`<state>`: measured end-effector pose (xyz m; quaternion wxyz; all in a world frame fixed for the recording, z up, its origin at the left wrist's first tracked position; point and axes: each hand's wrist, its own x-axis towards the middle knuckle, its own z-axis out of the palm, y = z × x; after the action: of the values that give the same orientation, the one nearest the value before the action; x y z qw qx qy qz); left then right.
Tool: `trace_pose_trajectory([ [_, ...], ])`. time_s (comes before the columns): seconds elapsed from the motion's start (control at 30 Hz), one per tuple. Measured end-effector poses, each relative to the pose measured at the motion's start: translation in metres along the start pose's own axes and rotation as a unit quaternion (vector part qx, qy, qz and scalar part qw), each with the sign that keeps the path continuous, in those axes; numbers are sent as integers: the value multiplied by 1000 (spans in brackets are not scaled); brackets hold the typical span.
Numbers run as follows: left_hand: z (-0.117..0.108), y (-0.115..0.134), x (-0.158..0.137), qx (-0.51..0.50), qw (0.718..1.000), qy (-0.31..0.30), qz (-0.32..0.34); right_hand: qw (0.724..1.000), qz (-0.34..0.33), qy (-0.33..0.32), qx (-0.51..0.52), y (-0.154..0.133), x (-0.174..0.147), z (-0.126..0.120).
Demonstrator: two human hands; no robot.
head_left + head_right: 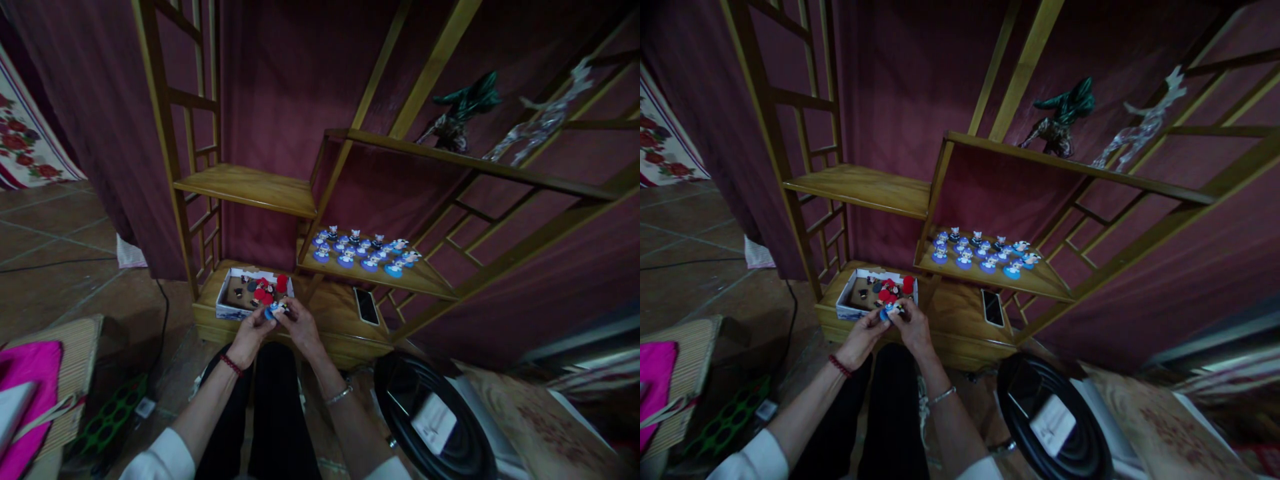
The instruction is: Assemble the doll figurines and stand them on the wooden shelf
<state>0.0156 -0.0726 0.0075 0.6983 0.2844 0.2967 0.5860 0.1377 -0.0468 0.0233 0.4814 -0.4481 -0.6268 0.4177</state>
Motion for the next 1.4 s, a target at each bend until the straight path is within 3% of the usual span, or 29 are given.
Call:
trace_pose_trajectory([
  [0.2,3,-2,1,3,1000,5,8,1000,7,9,-16,7,3,-3],
  [0.47,4,1,0,-21,999,-33,6,999,28,34,-26,7,3,-6],
  [0.87,0,-2,1,-27,999,-28,1,999,42,11,-18,5,4,-11],
  [1.03,-3,-5,2,-35,999,8,-6,999,42,4,-24,6,5,-11],
  [1.4,-1,0,1,-15,1000,-27,5,999,40,3,-33,7,6,-9],
])
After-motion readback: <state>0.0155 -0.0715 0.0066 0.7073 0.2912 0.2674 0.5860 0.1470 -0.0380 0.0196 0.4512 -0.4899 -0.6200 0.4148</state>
